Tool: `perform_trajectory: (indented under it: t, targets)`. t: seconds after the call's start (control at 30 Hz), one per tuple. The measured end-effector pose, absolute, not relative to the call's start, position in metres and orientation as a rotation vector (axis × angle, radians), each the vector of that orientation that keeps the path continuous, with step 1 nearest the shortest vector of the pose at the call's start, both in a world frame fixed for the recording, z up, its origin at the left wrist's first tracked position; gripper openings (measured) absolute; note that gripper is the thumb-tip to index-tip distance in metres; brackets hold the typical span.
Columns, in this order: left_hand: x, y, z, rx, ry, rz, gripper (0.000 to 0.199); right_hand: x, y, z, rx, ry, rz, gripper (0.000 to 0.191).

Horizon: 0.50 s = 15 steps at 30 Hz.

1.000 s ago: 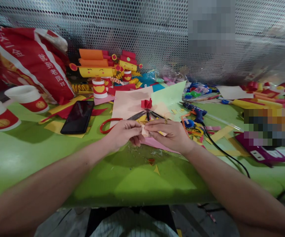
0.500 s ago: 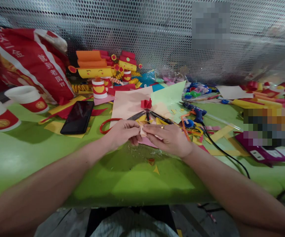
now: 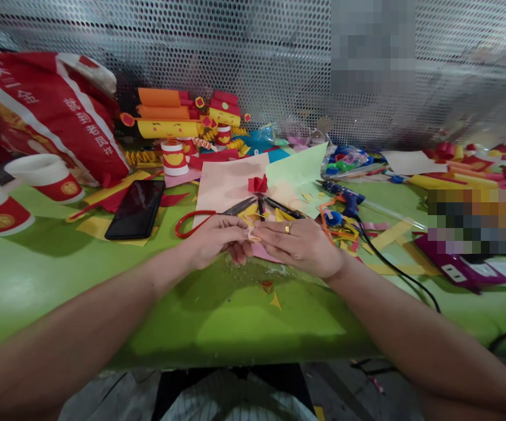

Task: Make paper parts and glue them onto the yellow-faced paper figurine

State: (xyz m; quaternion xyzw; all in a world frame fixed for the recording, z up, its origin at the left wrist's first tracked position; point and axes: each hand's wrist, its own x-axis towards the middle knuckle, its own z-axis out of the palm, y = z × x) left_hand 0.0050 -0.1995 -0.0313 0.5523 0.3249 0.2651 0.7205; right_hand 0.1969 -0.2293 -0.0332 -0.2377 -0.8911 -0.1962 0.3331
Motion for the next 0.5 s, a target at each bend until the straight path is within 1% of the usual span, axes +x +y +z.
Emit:
perform_trajectory:
  t: [0.1,0.2,0.37,0.5]
  targets:
    - [0.0041,-0.1989,-0.0324,1.212,0.697,0.588,0.010,0.1969,-0.2291,-0.0331,-0.636,-2.355,-0.591,0.031]
    - [0.0034,-0.1988,-0.0328,1.221,0.691,0.604,0.013,0.1955,-0.2286,-0.0340,-0.652,-2.377,-0.632,0.031]
    - [0.0045,-0.2000,-0.0323,1.266,0.739,0.663,0.035,0.1942,-0.2274,-0.0350,-0.612,-2.373,-0.639,0.029]
    - [0.0049,-0.1988,-0.0311,1.345,0.731,0.667,0.033,0.1948,-0.2261,-0.0391,-0.623,-2.320,-0.496,0.024]
